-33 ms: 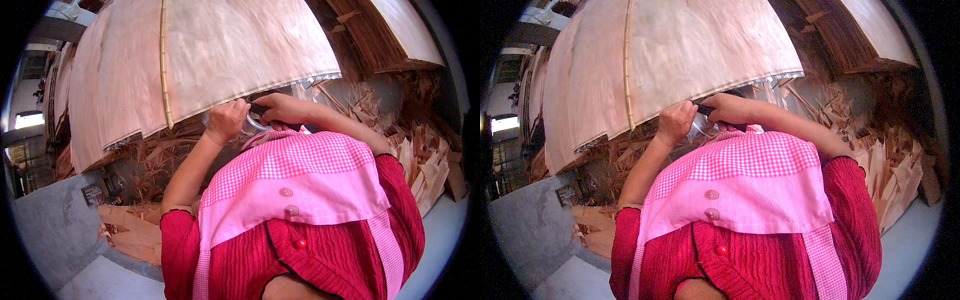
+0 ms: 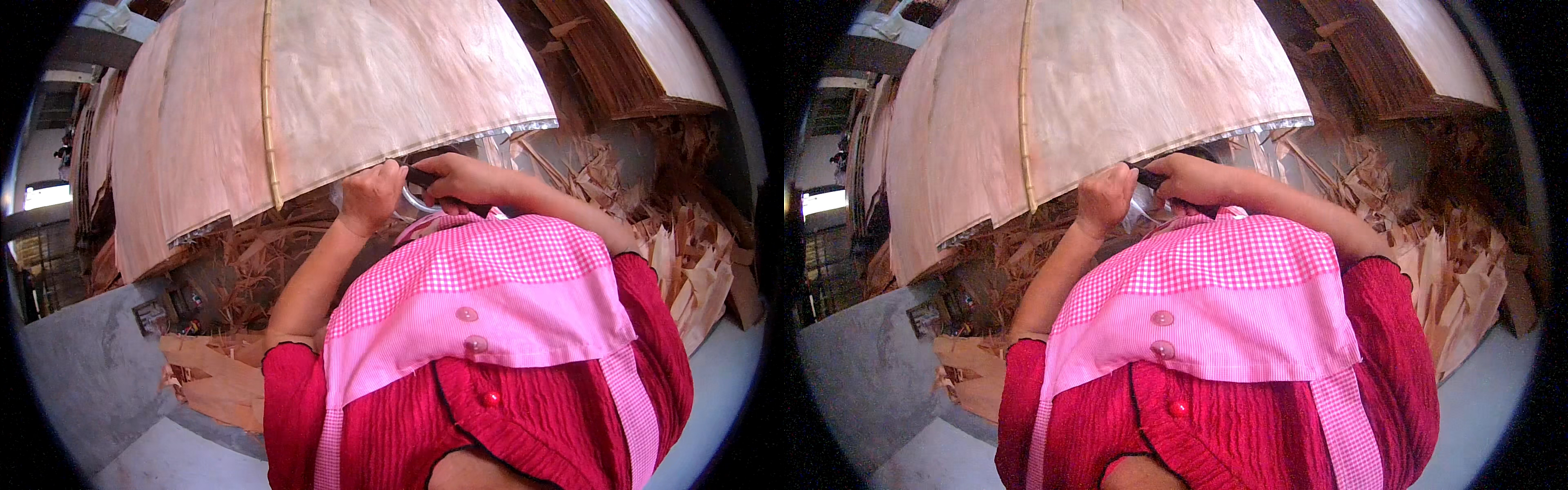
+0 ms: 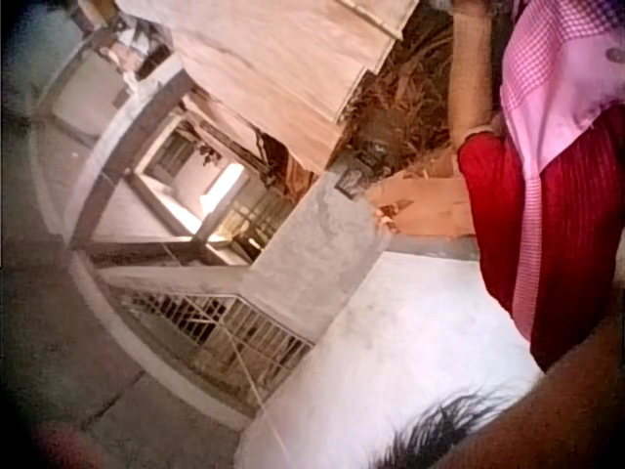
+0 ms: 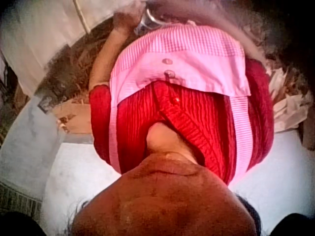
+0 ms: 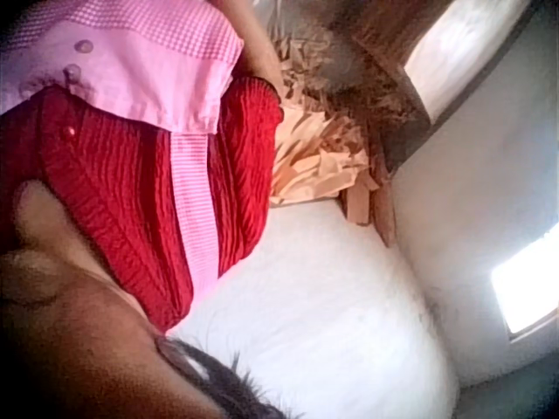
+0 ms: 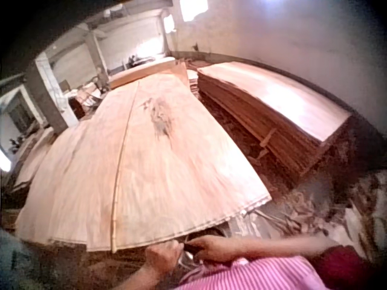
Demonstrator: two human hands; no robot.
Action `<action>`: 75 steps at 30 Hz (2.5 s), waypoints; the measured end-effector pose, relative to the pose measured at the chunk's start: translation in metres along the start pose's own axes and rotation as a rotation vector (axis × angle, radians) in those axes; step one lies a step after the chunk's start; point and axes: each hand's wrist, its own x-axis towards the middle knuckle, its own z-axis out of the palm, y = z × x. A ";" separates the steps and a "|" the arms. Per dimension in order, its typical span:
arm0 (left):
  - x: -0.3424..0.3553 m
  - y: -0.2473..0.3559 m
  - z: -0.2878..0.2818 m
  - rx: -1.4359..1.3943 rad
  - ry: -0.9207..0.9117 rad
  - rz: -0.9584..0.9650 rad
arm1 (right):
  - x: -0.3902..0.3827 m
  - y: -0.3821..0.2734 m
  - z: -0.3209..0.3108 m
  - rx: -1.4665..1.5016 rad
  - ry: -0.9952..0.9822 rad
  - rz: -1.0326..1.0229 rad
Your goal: The person prepares wood veneer by using a utility knife to trim edges and small strips, applying adhesive tape to join pieces, and smoothing the surface with a tool.
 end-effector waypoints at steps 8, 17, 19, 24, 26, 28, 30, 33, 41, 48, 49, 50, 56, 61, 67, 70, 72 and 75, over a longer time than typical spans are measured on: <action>-0.001 -0.013 0.030 -0.453 -0.130 -0.895 | 0.026 0.030 0.016 0.154 0.206 -0.190; 0.010 -0.021 0.018 -1.554 0.167 -1.128 | 0.023 0.031 0.015 0.527 0.096 -0.148; 0.014 -0.022 0.020 -1.530 0.246 -1.161 | 0.021 0.032 0.014 0.565 0.075 -0.118; 0.017 -0.047 0.010 -1.436 0.505 -1.322 | 0.015 0.053 -0.002 0.480 0.097 -0.070; 0.018 -0.048 0.007 -1.351 0.538 -1.324 | 0.015 0.054 -0.007 0.429 0.196 -0.078; 0.019 -0.045 0.008 -1.337 0.499 -1.298 | 0.013 0.046 -0.011 0.359 0.353 -0.037; 0.021 -0.037 0.010 -1.374 0.453 -1.307 | 0.030 0.049 -0.012 0.097 0.535 -0.208; 0.023 -0.021 0.017 -1.544 0.342 -1.359 | 0.051 0.040 -0.014 -0.266 0.663 -0.561; 0.018 0.022 0.010 -1.465 0.209 -0.988 | 0.043 0.023 -0.023 0.725 0.490 -0.264; 0.030 0.033 -0.001 -1.400 0.423 -1.029 | 0.033 0.015 0.001 1.063 0.234 -0.191; 0.031 0.034 -0.003 -1.375 0.378 -1.012 | 0.031 0.017 0.002 1.045 0.245 -0.211; 0.030 0.033 -0.005 -1.350 0.333 -0.994 | 0.033 0.024 -0.001 1.027 0.251 -0.216; 0.036 0.034 -0.007 -1.281 0.266 -0.989 | 0.030 0.030 0.000 1.072 0.210 -0.198; 0.039 0.038 0.002 -1.328 0.336 -1.002 | 0.033 0.035 0.000 1.144 0.201 -0.229; 0.046 0.046 0.018 -1.533 0.506 -1.133 | 0.024 0.033 -0.014 0.704 0.427 -0.301; 0.053 0.046 0.007 -1.523 0.345 -1.144 | 0.002 0.055 -0.040 -0.026 0.698 -0.353; 0.057 0.045 0.004 -1.519 0.183 -1.101 | -0.018 0.060 -0.048 -0.398 0.798 -0.372; 0.065 0.045 0.007 -1.521 -0.015 -1.123 | -0.045 0.064 -0.053 -0.657 0.799 -0.458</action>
